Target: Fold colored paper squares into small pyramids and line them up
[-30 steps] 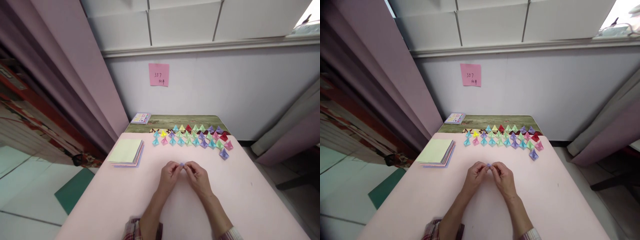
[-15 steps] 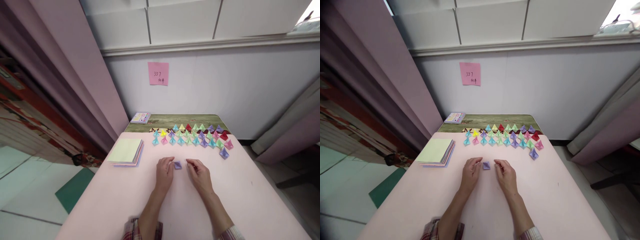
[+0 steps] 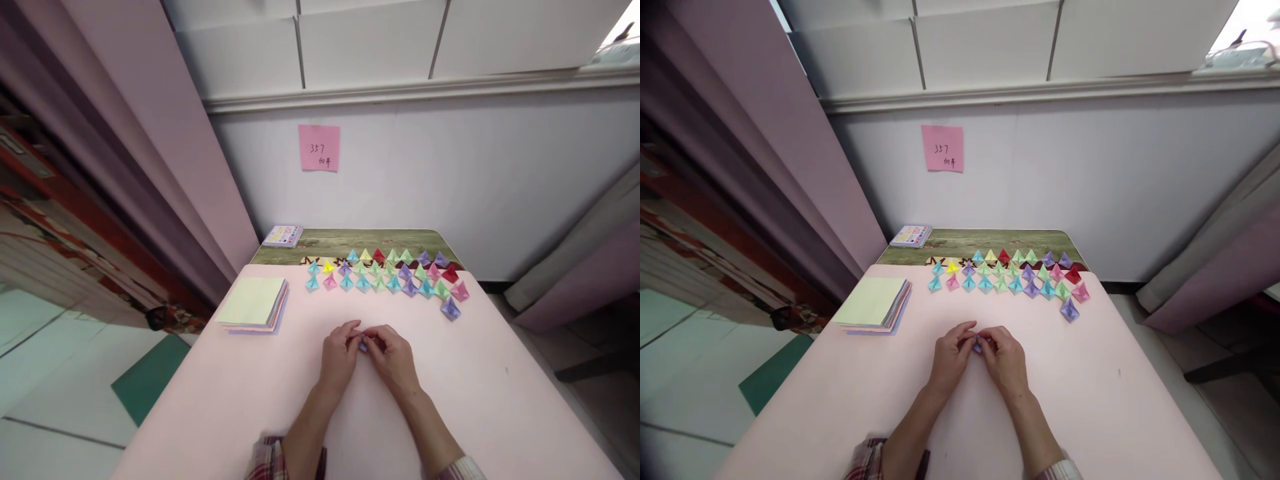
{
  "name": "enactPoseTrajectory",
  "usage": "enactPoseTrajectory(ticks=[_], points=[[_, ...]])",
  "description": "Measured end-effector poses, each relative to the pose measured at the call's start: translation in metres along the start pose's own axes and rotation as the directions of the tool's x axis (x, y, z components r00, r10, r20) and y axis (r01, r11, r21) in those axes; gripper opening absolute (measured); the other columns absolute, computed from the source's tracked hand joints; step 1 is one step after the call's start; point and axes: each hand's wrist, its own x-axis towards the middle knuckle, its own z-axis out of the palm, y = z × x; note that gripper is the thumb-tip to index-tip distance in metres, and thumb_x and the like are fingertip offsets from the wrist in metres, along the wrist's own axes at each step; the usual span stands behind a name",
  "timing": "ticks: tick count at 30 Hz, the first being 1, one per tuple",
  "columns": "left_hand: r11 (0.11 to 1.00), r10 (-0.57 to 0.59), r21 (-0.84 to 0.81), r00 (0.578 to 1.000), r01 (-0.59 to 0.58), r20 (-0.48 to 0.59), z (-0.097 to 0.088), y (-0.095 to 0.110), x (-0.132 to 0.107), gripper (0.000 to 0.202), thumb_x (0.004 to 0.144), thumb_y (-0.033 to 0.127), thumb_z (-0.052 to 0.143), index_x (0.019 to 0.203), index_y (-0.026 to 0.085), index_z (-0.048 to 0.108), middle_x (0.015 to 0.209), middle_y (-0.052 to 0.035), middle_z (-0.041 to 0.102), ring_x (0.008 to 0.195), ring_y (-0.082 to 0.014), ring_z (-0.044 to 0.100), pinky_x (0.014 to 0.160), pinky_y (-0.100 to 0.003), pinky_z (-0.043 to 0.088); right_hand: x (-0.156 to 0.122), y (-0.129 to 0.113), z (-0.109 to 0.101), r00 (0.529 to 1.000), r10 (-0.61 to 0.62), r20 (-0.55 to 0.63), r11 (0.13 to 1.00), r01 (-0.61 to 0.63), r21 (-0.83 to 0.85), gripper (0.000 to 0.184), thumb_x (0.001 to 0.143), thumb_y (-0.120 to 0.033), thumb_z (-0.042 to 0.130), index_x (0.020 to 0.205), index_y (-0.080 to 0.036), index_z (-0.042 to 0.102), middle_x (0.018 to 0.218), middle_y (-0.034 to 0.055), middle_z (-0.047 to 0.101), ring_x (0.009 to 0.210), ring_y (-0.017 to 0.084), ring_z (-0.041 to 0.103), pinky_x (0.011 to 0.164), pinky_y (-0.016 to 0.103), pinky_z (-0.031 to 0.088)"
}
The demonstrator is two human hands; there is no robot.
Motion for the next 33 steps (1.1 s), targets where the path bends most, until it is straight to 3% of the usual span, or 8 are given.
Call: enactPoseTrajectory(ticks=[4,11,19,33], points=[[0.998,-0.009,-0.068,1.000,0.011,0.025,0.000,-0.001,0.001,0.024,0.082,0.018,0.055,0.101,0.024,0.069,0.096,-0.0053,0.071,0.088,-0.0204,0.066,0.082,-0.034,0.052,0.000,0.000,-0.002,1.000,-0.015,-0.006,1.000,0.015,-0.001,0.016,0.088,-0.033,0.054,0.087,-0.024,0.068,0.084,0.0052,0.068,0.066,0.018,0.061,0.061,0.030,0.048],[0.998,0.067,0.011,0.998,-0.067,0.014,-0.008,0.008,0.004,0.020,0.080,0.015,0.054,0.085,0.024,0.072,0.080,-0.0029,0.070,0.078,-0.0195,0.063,0.076,-0.032,0.051,0.001,0.002,-0.004,0.998,-0.036,-0.043,0.999,0.035,-0.024,0.016,0.086,-0.034,0.055,0.081,-0.023,0.066,0.077,0.0038,0.066,0.063,0.017,0.059,0.059,0.028,0.045],[0.995,0.029,0.092,0.999,-0.027,-0.021,-0.013,0.004,0.007,0.019,0.080,0.013,0.052,0.083,0.023,0.068,0.080,-0.0021,0.068,0.078,-0.0187,0.061,0.075,-0.031,0.048,0.003,0.005,-0.010,0.999,0.005,-0.041,1.000,-0.005,0.014,0.016,0.087,-0.033,0.054,0.079,-0.023,0.064,0.077,0.0036,0.065,0.067,0.019,0.059,0.061,0.028,0.044],[0.977,0.087,0.191,0.995,-0.096,0.054,-0.015,0.010,0.006,0.021,0.079,0.008,0.047,0.081,0.022,0.063,0.080,-0.0010,0.066,0.079,-0.0182,0.058,0.079,-0.032,0.043,0.003,0.003,-0.010,1.000,0.002,-0.022,1.000,-0.003,-0.012,0.016,0.085,-0.031,0.053,0.081,-0.023,0.066,0.078,0.0030,0.067,0.064,0.017,0.060,0.059,0.026,0.045]])
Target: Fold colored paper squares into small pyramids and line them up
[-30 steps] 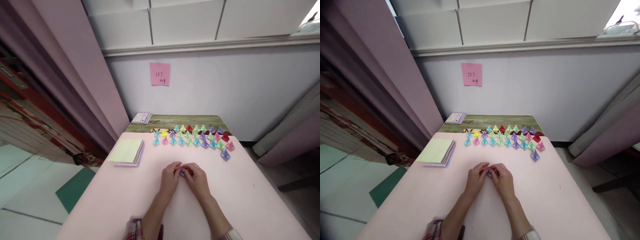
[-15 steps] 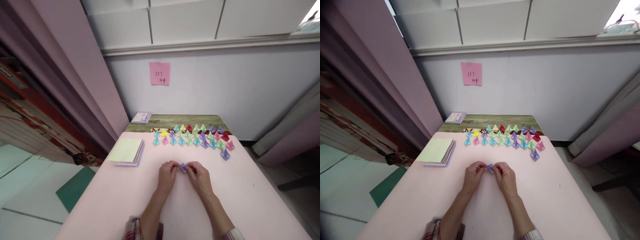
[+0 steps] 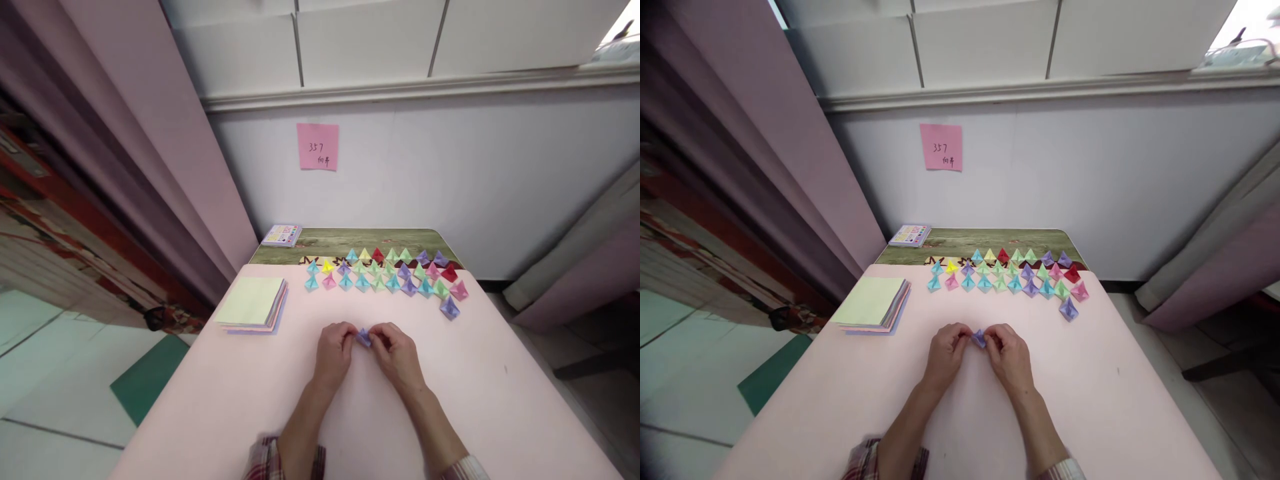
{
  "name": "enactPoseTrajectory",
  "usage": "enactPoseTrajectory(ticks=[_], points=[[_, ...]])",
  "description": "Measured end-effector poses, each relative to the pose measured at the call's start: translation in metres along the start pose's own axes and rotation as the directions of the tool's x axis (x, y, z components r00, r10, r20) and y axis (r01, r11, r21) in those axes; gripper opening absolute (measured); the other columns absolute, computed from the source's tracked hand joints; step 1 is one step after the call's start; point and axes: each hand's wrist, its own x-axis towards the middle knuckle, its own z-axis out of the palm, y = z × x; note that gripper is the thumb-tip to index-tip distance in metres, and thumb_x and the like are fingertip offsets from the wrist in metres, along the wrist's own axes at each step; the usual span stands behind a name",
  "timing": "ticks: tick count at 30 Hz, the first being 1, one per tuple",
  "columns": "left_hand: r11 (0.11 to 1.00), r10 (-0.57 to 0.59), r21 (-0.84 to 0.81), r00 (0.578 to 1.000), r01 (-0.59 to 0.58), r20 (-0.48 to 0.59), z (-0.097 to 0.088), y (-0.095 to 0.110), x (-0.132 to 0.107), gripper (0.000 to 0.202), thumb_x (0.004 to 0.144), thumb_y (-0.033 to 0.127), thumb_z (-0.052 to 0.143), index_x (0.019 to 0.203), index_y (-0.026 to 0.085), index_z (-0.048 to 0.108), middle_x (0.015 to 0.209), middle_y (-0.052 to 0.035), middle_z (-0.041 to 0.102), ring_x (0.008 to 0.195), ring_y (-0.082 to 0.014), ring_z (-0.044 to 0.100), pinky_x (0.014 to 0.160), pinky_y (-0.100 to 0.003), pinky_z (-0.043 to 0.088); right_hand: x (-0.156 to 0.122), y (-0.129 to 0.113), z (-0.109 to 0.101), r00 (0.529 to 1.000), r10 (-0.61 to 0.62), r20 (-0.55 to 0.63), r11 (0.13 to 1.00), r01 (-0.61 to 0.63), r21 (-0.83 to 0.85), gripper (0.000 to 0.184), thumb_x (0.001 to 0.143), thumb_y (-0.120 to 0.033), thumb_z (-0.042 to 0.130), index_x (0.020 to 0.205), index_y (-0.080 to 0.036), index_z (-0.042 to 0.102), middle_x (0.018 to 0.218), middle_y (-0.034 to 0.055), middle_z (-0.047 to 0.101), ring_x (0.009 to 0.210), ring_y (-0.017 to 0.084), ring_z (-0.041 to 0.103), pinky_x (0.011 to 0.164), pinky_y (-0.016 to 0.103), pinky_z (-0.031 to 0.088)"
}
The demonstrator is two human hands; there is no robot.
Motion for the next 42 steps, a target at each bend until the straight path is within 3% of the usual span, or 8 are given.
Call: enactPoseTrajectory(ticks=[13,22,32,42], points=[[0.995,0.040,0.089,0.999,-0.041,0.012,-0.001,0.001,-0.001,0.021,0.079,0.005,0.046,0.079,0.021,0.059,0.077,-0.0001,0.064,0.077,-0.0175,0.055,0.078,-0.032,0.040,-0.003,-0.007,0.003,0.998,0.066,0.013,0.988,-0.063,-0.139,0.014,0.084,-0.032,0.056,0.077,-0.024,0.064,0.075,-0.0006,0.066,0.061,0.014,0.059,0.055,0.024,0.039],[0.995,0.024,0.100,1.000,-0.026,0.019,-0.004,0.001,0.001,0.020,0.078,0.004,0.045,0.077,0.021,0.057,0.074,0.0007,0.062,0.074,-0.0171,0.054,0.078,-0.032,0.040,0.000,0.004,-0.002,0.995,-0.014,0.100,0.995,0.025,-0.101,0.013,0.087,-0.029,0.053,0.082,-0.025,0.065,0.082,-0.0004,0.068,0.070,0.015,0.062,0.064,0.024,0.043],[0.993,0.035,0.113,0.999,-0.035,0.003,-0.004,0.002,0.000,0.021,0.078,0.003,0.045,0.077,0.021,0.056,0.074,0.0013,0.061,0.075,-0.0168,0.054,0.079,-0.032,0.040,0.002,0.005,-0.003,0.998,0.016,0.065,1.000,-0.014,-0.021,0.017,0.086,-0.031,0.052,0.079,-0.023,0.065,0.077,0.0013,0.066,0.065,0.016,0.060,0.062,0.025,0.044],[0.950,0.154,0.267,0.987,-0.160,0.043,-0.003,0.008,-0.003,0.021,0.078,0.002,0.044,0.080,0.021,0.053,0.075,-0.0011,0.060,0.077,-0.0184,0.053,0.083,-0.036,0.038,0.001,0.003,0.000,0.997,0.072,0.009,0.995,-0.072,-0.068,0.018,0.087,-0.032,0.047,0.076,-0.022,0.058,0.072,0.0017,0.063,0.062,0.017,0.057,0.058,0.026,0.039]])
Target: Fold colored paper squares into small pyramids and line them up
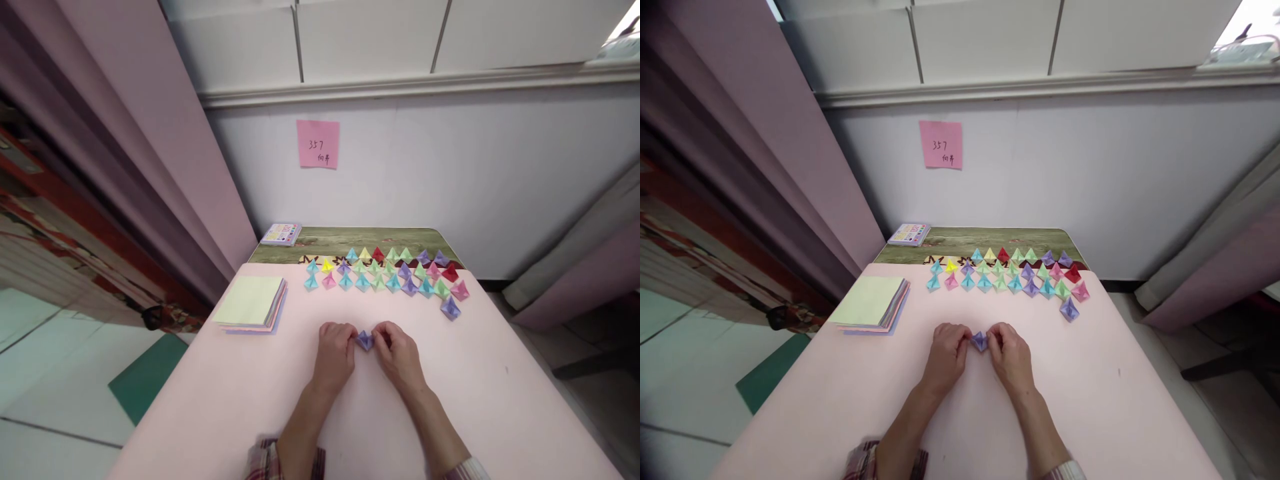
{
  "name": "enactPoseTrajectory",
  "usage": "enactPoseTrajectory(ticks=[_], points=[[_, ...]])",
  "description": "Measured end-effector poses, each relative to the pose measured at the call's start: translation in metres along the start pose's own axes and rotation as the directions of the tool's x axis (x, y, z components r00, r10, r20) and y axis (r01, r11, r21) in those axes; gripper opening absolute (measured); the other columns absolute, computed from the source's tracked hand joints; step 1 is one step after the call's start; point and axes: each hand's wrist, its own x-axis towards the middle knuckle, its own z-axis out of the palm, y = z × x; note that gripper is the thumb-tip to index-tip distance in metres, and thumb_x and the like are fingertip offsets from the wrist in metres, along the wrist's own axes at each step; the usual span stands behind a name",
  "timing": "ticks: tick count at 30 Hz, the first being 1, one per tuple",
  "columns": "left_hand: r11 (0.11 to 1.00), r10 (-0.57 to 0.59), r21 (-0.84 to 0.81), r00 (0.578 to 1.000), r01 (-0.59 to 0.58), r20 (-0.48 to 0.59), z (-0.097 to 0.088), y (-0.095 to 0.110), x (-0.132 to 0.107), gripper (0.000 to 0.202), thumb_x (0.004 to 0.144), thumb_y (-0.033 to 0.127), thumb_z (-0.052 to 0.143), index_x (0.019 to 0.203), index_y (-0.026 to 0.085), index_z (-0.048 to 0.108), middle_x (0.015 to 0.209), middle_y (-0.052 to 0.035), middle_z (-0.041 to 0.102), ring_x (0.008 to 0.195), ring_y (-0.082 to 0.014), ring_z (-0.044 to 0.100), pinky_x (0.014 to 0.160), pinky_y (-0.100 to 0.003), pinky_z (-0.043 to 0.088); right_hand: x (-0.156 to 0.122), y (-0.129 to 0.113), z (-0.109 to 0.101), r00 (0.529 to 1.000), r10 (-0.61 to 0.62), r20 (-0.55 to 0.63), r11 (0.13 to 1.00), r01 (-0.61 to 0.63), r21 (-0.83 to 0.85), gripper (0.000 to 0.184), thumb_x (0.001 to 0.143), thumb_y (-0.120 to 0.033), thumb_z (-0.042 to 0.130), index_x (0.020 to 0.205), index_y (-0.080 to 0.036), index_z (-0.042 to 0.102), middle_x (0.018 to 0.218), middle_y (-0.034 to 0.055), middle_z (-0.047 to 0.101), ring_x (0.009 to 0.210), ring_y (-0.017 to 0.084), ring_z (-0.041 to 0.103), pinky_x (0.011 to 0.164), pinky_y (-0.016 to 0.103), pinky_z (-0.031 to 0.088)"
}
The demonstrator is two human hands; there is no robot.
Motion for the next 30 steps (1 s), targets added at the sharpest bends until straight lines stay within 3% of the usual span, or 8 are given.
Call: enactPoseTrajectory(ticks=[4,7,13,19,22,25,30], points=[[0.999,-0.026,0.030,1.000,0.026,0.017,0.001,0.004,0.000,0.009,0.083,0.014,0.050,0.077,0.021,0.052,0.074,-0.0019,0.060,0.075,-0.0191,0.053,0.079,-0.036,0.038,-0.001,-0.002,-0.001,0.999,0.033,-0.001,0.999,-0.033,0.029,0.018,0.086,-0.032,0.048,0.074,-0.022,0.056,0.067,0.0003,0.062,0.058,0.016,0.056,0.056,0.025,0.040],[0.996,-0.079,0.041,0.997,0.078,0.011,0.003,0.004,0.000,0.015,0.085,0.023,0.053,0.071,0.021,0.050,0.070,-0.0018,0.059,0.071,-0.0186,0.053,0.071,-0.033,0.038,-0.001,-0.003,-0.003,0.996,0.085,0.029,0.992,-0.087,0.093,0.018,0.085,-0.033,0.049,0.072,-0.022,0.056,0.060,-0.0013,0.061,0.054,0.015,0.055,0.053,0.024,0.040],[0.985,-0.160,-0.061,0.987,0.160,-0.002,0.006,0.001,0.000,0.009,0.082,0.019,0.053,0.073,0.021,0.052,0.072,-0.0013,0.058,0.069,-0.0166,0.053,0.064,-0.028,0.040,-0.001,0.001,-0.004,0.976,0.212,0.049,0.929,-0.217,0.299,0.013,0.080,-0.033,0.054,0.082,-0.021,0.059,0.072,0.0027,0.068,0.059,0.017,0.062,0.055,0.025,0.047],[0.973,-0.197,-0.125,0.980,0.195,-0.004,0.008,-0.001,0.001,0.009,0.078,0.014,0.054,0.072,0.020,0.056,0.071,-0.0004,0.059,0.069,-0.0157,0.053,0.064,-0.027,0.041,0.000,0.010,-0.006,0.963,0.254,0.091,0.928,-0.269,0.256,0.016,0.070,-0.022,0.051,0.079,-0.021,0.064,0.067,0.0003,0.068,0.052,0.016,0.058,0.047,0.023,0.042],[0.976,-0.165,-0.143,0.986,0.164,0.005,0.008,0.000,0.002,0.011,0.077,0.011,0.055,0.075,0.020,0.060,0.074,-0.0008,0.062,0.073,-0.0165,0.055,0.069,-0.028,0.042,0.001,0.009,-0.007,0.982,0.173,0.079,0.964,-0.186,0.191,0.021,0.071,-0.021,0.048,0.076,-0.021,0.069,0.074,0.0020,0.069,0.057,0.016,0.059,0.051,0.024,0.044],[0.982,-0.128,-0.135,0.992,0.128,0.008,0.008,0.002,0.001,0.017,0.078,0.010,0.054,0.080,0.022,0.066,0.079,-0.0020,0.065,0.079,-0.0181,0.057,0.075,-0.031,0.043,0.001,0.006,-0.007,0.999,0.002,0.050,0.990,-0.009,0.139,0.025,0.072,-0.017,0.046,0.071,-0.022,0.071,0.095,0.0053,0.068,0.080,0.019,0.064,0.069,0.027,0.048],[0.989,-0.119,-0.093,0.993,0.119,0.000,0.011,0.002,0.000,0.020,0.080,0.011,0.052,0.085,0.022,0.068,0.083,-0.0041,0.065,0.083,-0.0199,0.058,0.078,-0.035,0.043,-0.001,-0.004,-0.007,0.996,-0.084,0.032,0.996,0.084,0.017,0.028,0.076,-0.012,0.044,0.078,-0.022,0.070,0.091,0.0051,0.067,0.081,0.019,0.064,0.074,0.029,0.049]])
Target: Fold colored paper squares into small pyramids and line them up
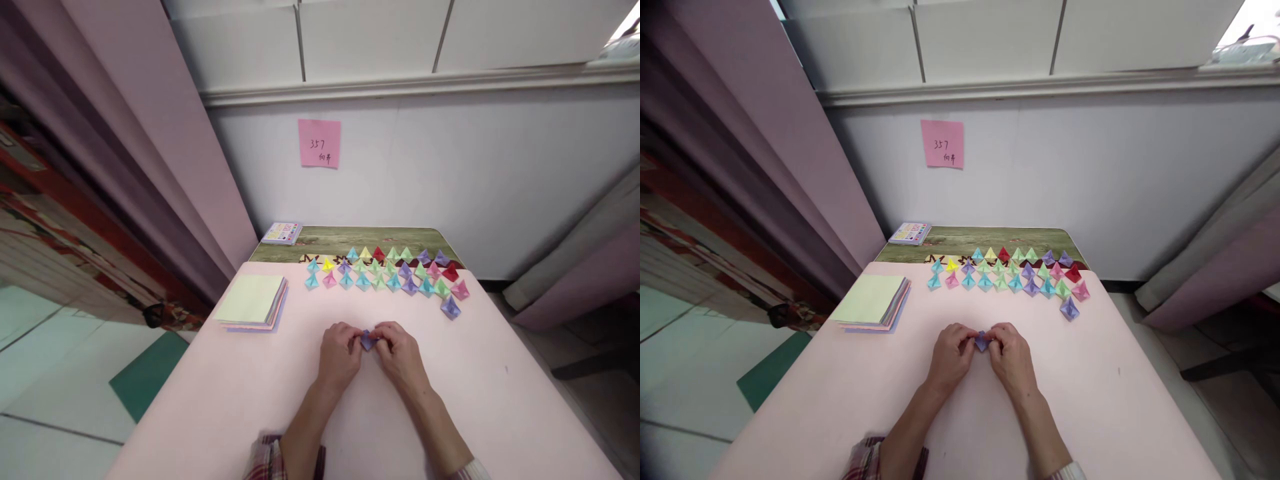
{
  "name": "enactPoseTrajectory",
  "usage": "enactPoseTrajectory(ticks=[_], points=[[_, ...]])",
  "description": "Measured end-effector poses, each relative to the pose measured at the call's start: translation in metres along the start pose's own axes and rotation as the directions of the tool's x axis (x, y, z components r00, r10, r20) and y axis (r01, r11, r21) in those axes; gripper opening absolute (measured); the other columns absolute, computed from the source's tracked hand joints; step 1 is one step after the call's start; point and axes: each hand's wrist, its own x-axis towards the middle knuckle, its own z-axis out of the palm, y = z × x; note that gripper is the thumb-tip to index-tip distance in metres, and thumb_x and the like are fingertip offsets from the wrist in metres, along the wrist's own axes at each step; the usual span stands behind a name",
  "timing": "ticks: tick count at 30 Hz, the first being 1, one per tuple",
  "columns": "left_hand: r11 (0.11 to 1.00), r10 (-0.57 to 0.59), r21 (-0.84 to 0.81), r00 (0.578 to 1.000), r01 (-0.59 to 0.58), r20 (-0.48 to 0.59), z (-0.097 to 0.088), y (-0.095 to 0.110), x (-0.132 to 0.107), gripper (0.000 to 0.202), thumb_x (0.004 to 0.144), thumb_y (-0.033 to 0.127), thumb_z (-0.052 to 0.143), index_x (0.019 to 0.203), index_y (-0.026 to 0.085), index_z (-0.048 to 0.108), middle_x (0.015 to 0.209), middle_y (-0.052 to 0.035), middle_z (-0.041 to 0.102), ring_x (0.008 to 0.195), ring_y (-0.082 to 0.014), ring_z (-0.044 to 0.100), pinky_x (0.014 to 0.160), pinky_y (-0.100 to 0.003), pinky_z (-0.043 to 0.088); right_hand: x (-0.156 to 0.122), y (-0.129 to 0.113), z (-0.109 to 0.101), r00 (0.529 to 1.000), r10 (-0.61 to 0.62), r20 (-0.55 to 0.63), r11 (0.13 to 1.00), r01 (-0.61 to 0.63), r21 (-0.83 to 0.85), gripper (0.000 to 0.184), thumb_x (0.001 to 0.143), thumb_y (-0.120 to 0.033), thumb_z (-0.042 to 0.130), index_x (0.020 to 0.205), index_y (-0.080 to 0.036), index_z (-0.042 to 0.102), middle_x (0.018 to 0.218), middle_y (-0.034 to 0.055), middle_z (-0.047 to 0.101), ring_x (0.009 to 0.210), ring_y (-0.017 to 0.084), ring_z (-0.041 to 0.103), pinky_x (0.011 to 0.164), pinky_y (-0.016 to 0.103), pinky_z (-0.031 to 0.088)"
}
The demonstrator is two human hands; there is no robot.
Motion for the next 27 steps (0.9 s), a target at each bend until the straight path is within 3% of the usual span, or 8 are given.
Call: enactPoseTrajectory(ticks=[6,11,19,23,27], points=[[1.000,-0.005,0.022,1.000,0.005,-0.009,0.001,0.001,0.000,0.018,0.079,0.010,0.052,0.081,0.021,0.066,0.081,-0.0037,0.065,0.082,-0.0199,0.059,0.078,-0.035,0.043,-0.004,-0.010,0.004,1.000,-0.017,-0.013,0.994,0.015,-0.112,0.022,0.085,-0.019,0.044,0.087,-0.021,0.066,0.087,0.0061,0.067,0.075,0.019,0.063,0.070,0.028,0.047],[0.999,-0.002,0.034,1.000,0.003,-0.011,0.002,0.003,0.000,0.016,0.078,0.010,0.053,0.080,0.021,0.065,0.080,-0.0033,0.065,0.081,-0.0200,0.058,0.078,-0.036,0.042,-0.007,-0.009,0.012,0.998,0.043,-0.046,0.973,-0.052,-0.223,0.018,0.087,-0.028,0.047,0.088,-0.023,0.065,0.085,0.0033,0.067,0.067,0.016,0.062,0.059,0.026,0.042],[1.000,0.001,0.029,1.000,-0.001,0.012,0.002,0.003,0.000,0.018,0.076,0.008,0.052,0.080,0.021,0.064,0.082,-0.0030,0.065,0.084,-0.0201,0.057,0.081,-0.038,0.040,-0.005,-0.008,0.010,0.989,0.137,-0.056,0.972,-0.145,-0.184,0.016,0.078,-0.022,0.048,0.082,-0.023,0.063,0.076,0.0014,0.069,0.058,0.016,0.061,0.055,0.025,0.039],[1.000,0.001,0.026,1.000,-0.002,0.023,0.001,0.004,0.000,0.019,0.076,0.008,0.051,0.080,0.021,0.064,0.082,-0.0031,0.064,0.084,-0.0204,0.057,0.082,-0.038,0.039,-0.004,-0.009,0.009,0.975,0.200,-0.094,0.968,-0.212,-0.137,0.016,0.076,-0.023,0.048,0.080,-0.024,0.064,0.064,-0.0003,0.068,0.054,0.018,0.061,0.052,0.026,0.039],[0.999,0.002,0.035,1.000,-0.003,0.023,0.002,0.004,0.000,0.021,0.074,0.006,0.051,0.078,0.022,0.064,0.081,-0.0026,0.064,0.084,-0.0201,0.057,0.082,-0.038,0.039,-0.003,-0.006,0.008,0.955,0.262,-0.137,0.955,-0.277,-0.108,0.016,0.074,-0.022,0.049,0.080,-0.025,0.063,0.065,0.0004,0.069,0.055,0.019,0.063,0.053,0.027,0.040]])
